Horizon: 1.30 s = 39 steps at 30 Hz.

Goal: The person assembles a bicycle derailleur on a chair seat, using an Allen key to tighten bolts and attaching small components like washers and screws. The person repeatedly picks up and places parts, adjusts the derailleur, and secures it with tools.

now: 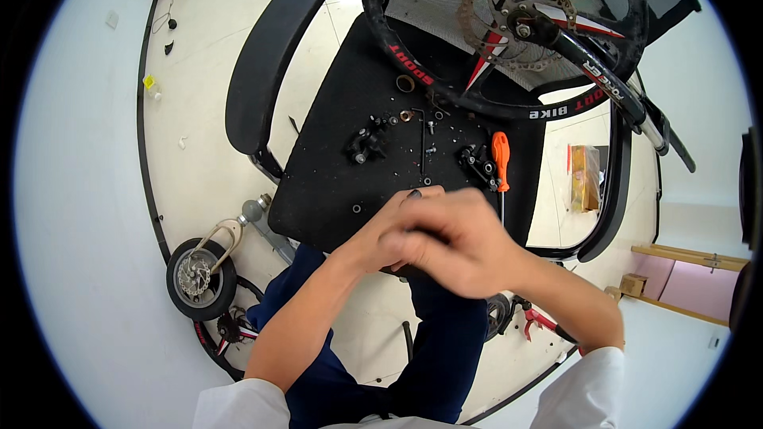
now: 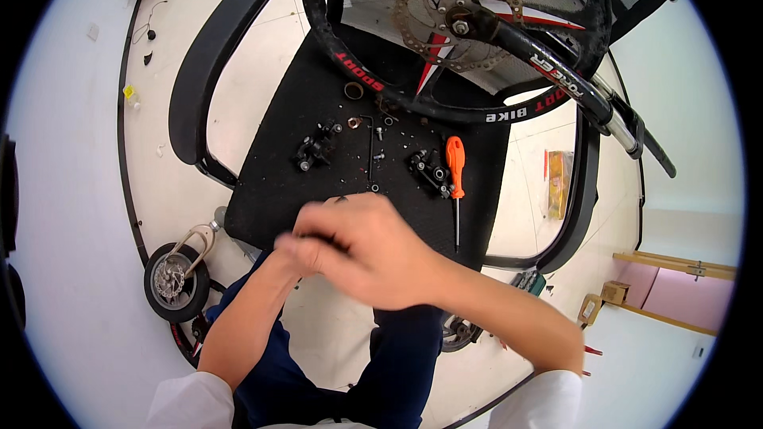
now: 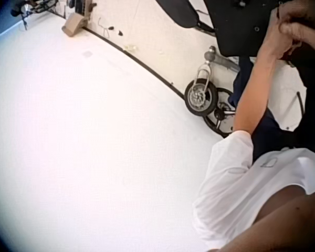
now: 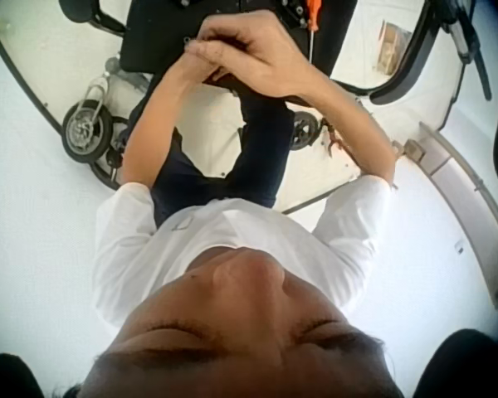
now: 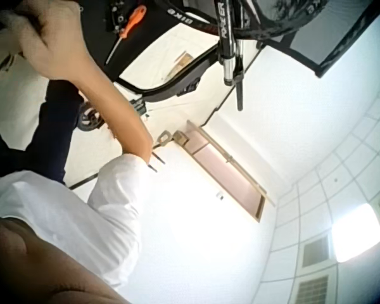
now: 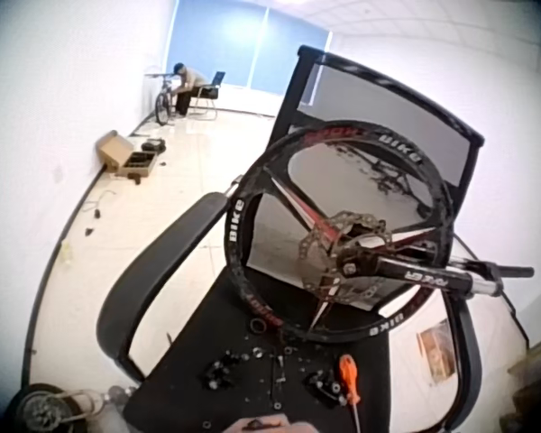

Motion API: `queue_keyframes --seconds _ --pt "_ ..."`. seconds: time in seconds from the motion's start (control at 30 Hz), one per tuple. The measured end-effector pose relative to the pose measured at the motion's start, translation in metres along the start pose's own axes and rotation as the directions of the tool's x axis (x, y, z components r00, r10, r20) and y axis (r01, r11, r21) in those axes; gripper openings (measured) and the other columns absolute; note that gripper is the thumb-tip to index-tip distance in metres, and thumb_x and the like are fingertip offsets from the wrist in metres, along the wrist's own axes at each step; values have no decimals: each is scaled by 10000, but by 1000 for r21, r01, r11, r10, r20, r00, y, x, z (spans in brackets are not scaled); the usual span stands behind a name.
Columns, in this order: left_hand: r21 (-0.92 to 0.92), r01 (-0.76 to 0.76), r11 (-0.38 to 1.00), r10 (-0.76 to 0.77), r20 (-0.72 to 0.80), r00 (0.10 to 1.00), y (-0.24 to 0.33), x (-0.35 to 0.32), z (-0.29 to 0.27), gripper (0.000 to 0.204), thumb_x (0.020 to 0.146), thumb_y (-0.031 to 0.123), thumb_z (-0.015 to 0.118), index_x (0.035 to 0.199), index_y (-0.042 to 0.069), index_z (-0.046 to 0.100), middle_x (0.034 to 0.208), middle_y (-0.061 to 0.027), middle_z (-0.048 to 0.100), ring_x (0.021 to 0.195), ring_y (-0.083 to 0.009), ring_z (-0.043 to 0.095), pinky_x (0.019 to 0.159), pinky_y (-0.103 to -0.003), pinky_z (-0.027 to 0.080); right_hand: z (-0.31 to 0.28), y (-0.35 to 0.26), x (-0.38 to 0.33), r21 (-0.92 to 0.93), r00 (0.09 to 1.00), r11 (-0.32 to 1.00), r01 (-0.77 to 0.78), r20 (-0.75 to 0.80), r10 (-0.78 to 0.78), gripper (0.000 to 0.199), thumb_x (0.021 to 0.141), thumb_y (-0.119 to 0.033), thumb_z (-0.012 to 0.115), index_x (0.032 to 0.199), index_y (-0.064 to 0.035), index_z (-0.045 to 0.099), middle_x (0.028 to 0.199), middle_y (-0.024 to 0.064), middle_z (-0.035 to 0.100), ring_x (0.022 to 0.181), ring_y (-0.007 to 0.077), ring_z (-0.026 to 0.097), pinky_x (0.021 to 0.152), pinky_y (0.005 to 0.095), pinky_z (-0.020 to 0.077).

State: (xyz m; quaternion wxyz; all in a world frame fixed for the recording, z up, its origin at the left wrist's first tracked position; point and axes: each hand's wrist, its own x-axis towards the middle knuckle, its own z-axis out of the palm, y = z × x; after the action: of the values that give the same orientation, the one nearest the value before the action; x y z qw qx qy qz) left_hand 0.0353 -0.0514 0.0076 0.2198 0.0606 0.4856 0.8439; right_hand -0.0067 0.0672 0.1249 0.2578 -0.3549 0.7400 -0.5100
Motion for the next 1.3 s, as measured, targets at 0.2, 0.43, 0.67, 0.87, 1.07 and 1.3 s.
queue_keyframes --seconds 0.2,0.43,0.67,0.87,1.07,1.3 --pt "-170 231 958 -229 28 973 34 -5 -2 94 883 125 537 850 36 535 634 -46 540 500 -86 473 449 -241 377 -13 21 12 831 832 556 6 -313 459 369 1029 -304 504 743 -87 423 635 -53 243 524 52 217 427 238 171" --pt "-94 32 995 -37 -51 998 24 -2 4 77 863 96 561 874 22 540 618 -64 559 454 -81 477 394 -235 352 -10 84 -13 873 547 295 390 -477 688 236 1005 -245 543 853 -67 518 636 -48 346 571 84 354 525 225 336" --pt "-329 53 943 -81 -73 994 37 -12 -3 115 862 95 502 899 -11 529 623 -125 546 371 -118 416 316 -243 300 -4 98 -22 164 484 978 -131 -850 208 51 946 -64 566 918 -21 571 866 76 616 728 191 607 656 315 496" --pt "-477 3 879 -98 -175 980 36 -5 -16 234 980 247 478 983 19 529 634 -120 544 356 -124 383 300 -232 269 -26 91 -7 -642 863 746 -176 -466 -198 96 906 -78 568 895 15 548 850 155 548 812 358 556 725 405 449" --pt "-387 -135 912 -39 -410 911 35 0 -17 284 1015 319 452 1036 42 513 633 -106 556 354 -123 403 299 -227 263 18 107 -22 -456 809 816 -354 -588 22 239 954 -224 567 873 0 548 797 180 559 739 397 572 647 456 453" --pt "250 -321 914 407 -572 713 3 16 -16 285 1028 264 443 1007 -3 541 701 -67 574 480 -99 510 414 -234 377 89 83 -29 -67 656 844 -532 -663 360 534 1041 -340 404 655 5 537 539 171 509 499 366 529 497 448 420"
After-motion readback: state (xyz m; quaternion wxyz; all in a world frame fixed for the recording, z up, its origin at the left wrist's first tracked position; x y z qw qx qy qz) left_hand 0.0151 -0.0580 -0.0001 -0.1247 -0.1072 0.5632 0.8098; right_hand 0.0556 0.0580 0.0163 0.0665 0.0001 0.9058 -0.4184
